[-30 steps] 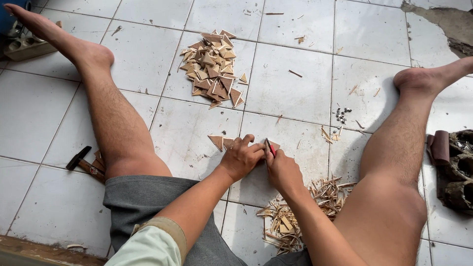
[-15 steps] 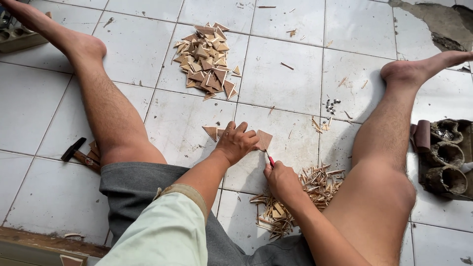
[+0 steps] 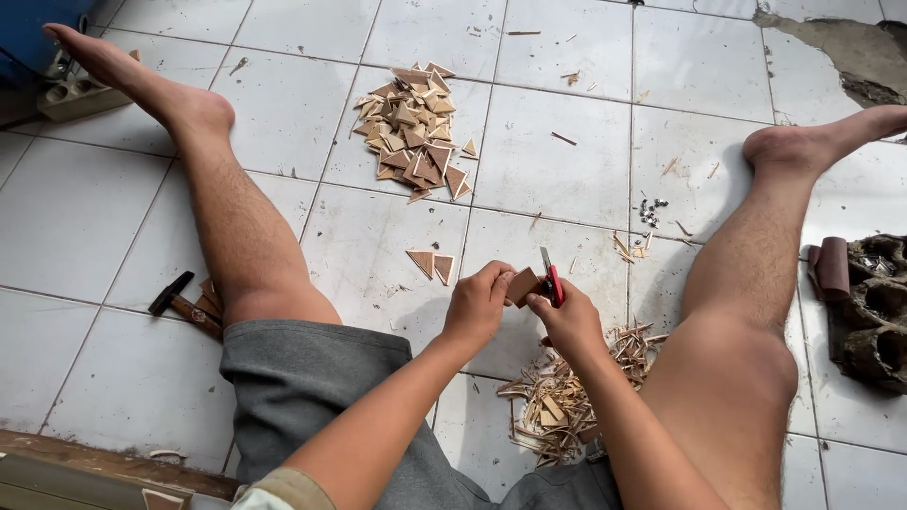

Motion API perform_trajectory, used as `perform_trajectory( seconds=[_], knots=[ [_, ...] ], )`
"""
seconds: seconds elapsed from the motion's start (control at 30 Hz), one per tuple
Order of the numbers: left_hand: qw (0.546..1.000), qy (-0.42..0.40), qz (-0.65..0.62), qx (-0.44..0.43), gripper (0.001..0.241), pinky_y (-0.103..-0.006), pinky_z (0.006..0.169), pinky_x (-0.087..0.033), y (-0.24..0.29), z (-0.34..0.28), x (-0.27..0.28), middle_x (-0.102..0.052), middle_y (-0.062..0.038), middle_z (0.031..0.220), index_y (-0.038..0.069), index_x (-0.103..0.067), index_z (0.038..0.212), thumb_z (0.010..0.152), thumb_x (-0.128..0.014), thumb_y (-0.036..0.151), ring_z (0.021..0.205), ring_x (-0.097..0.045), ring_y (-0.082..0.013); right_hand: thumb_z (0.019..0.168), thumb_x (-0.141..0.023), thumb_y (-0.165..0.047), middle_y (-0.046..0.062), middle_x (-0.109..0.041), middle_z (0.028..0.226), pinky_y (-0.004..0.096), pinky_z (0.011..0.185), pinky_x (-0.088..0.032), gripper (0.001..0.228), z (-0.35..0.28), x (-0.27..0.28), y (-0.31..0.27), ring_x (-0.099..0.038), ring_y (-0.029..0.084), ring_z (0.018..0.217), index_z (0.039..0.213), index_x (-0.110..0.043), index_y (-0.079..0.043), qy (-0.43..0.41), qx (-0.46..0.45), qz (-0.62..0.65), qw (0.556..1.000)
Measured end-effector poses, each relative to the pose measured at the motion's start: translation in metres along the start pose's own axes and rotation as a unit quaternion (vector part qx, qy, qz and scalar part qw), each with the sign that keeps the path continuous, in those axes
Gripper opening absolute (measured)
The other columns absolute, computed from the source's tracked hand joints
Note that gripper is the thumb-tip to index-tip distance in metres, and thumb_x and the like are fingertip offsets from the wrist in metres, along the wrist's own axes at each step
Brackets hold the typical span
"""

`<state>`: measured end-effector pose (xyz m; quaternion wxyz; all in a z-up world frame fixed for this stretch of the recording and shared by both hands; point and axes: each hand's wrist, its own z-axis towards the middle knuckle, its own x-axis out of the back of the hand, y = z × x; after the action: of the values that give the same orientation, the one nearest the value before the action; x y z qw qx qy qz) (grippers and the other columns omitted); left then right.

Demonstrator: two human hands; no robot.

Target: Trimming small wooden decorative pieces with a utility knife and gluing them onto a picture frame.

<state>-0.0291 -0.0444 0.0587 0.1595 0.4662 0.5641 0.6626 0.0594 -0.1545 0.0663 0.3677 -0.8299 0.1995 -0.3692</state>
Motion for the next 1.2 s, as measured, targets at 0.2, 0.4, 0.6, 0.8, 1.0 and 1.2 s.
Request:
perform_trajectory(
  seconds=[0.2,0.4,0.6,0.8,1.0,1.2],
  knots=[
    [0.993,0.047,0.044,0.099,0.007,-0.0323,0.055,-0.051,-0.015,-0.013,0.0,-0.064,-0.006,0.06,0.011,-0.064,0.08,0.076,-0.064,0.017,0.062,-0.065,-0.0242,0.076,-0.065,-0.023,0.01,-0.053,0.048,0.024,0.035,-0.049,0.022,-0.005,-0.018,-0.011,-0.053,0.017,0.04,0.069,-0.06,-0.003,0.022,0.005,-0.054,0.998],
    [0.977,0.134,0.005,0.168,0.008,-0.0363,0.057,-0.048,-0.016,0.004,-0.02,-0.061,-0.006,0.058,0.008,-0.061,0.075,0.071,-0.063,0.014,0.063,-0.063,-0.0272,0.078,-0.062,-0.017,0.012,-0.06,0.056,0.027,0.043,-0.049,0.015,0.003,-0.016,-0.004,-0.055,0.015,0.038,0.078,-0.061,-0.001,0.061,-0.019,0.03,0.997],
    [0.96,0.231,0.123,0.097,0.032,-0.0426,0.075,-0.048,-0.027,0.019,0.026,-0.061,-0.013,0.102,0.007,-0.059,0.109,0.078,-0.058,0.012,0.092,-0.056,-0.0328,0.083,-0.056,-0.017,0.004,-0.052,0.08,0.018,0.048,-0.036,0.029,-0.003,-0.007,-0.01,-0.034,0.003,0.051,0.105,-0.05,0.001,-0.024,-0.15,0.315,0.937],
    [0.964,0.089,-0.028,0.247,0.037,-0.0282,0.047,-0.045,-0.039,0.014,0.005,-0.057,0.003,0.052,0.019,-0.054,0.067,0.082,-0.047,0.052,0.053,-0.058,-0.0173,0.08,-0.063,-0.011,0.005,-0.054,0.078,0.02,0.044,-0.034,0.024,-0.015,-0.011,-0.023,-0.031,0.004,0.049,0.099,-0.05,-0.004,-0.021,-0.116,0.334,0.935],
    [0.815,-0.044,-0.403,0.415,0.055,-0.0188,0.033,-0.028,-0.003,-0.014,-0.013,-0.034,0.001,0.051,0.01,-0.047,0.067,0.082,-0.035,0.061,0.039,-0.036,-0.0083,0.074,-0.068,-0.006,0.005,-0.049,0.058,0.021,0.048,-0.044,0.012,-0.006,-0.02,-0.003,-0.039,0.008,0.047,0.086,-0.068,-0.008,0.005,0.048,0.129,0.991],
    [0.863,0.035,-0.35,0.362,0.027,-0.0151,0.03,-0.032,-0.037,0.003,-0.024,-0.041,0.001,0.049,0.008,-0.053,0.069,0.084,-0.048,0.029,0.036,-0.042,-0.0052,0.079,-0.06,-0.009,0.008,-0.057,0.075,0.024,0.045,-0.044,0.025,-0.014,-0.025,-0.004,-0.037,0.007,0.049,0.103,-0.061,-0.004,-0.02,-0.007,0.167,0.986]
  ],
)
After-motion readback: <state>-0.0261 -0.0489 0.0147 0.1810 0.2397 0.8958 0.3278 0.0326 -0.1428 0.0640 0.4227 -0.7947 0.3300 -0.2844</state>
